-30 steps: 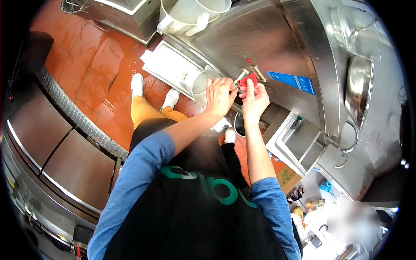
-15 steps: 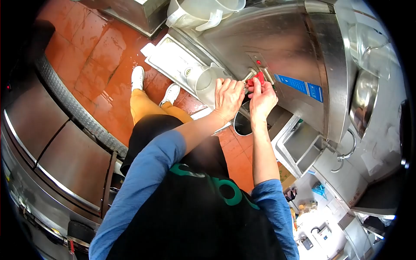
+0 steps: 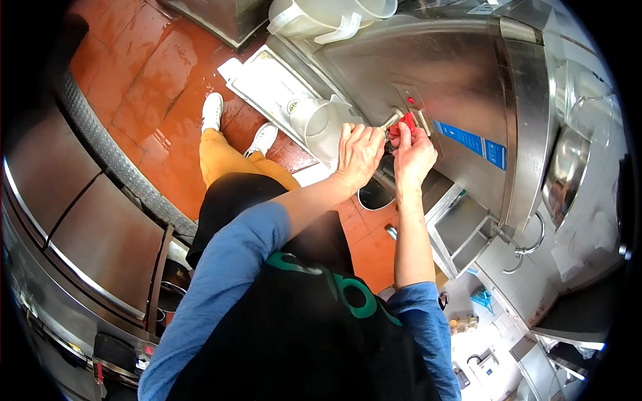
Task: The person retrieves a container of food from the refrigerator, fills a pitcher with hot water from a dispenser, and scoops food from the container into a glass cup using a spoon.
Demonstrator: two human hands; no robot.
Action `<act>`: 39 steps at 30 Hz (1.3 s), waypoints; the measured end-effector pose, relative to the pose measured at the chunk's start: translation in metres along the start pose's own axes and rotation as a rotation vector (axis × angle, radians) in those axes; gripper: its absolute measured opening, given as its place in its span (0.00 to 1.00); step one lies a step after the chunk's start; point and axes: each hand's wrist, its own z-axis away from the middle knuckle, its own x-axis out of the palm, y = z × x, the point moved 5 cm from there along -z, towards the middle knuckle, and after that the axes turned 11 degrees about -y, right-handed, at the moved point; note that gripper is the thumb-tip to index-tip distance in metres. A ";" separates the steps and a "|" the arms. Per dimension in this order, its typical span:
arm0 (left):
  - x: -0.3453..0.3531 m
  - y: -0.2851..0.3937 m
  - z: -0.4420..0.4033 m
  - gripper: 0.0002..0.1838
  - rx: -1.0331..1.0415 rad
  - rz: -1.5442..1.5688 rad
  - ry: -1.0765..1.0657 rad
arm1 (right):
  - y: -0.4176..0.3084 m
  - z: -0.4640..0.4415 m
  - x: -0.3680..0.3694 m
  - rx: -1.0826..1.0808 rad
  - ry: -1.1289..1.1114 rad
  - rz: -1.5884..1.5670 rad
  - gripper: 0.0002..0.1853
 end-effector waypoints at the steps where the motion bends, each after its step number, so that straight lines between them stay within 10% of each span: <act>1: 0.000 0.000 0.000 0.14 -0.001 0.008 0.001 | -0.001 -0.001 -0.001 0.000 -0.012 0.046 0.13; 39: -0.001 -0.005 0.006 0.15 -0.130 0.131 0.094 | -0.019 -0.005 -0.004 0.170 -0.378 -0.159 0.15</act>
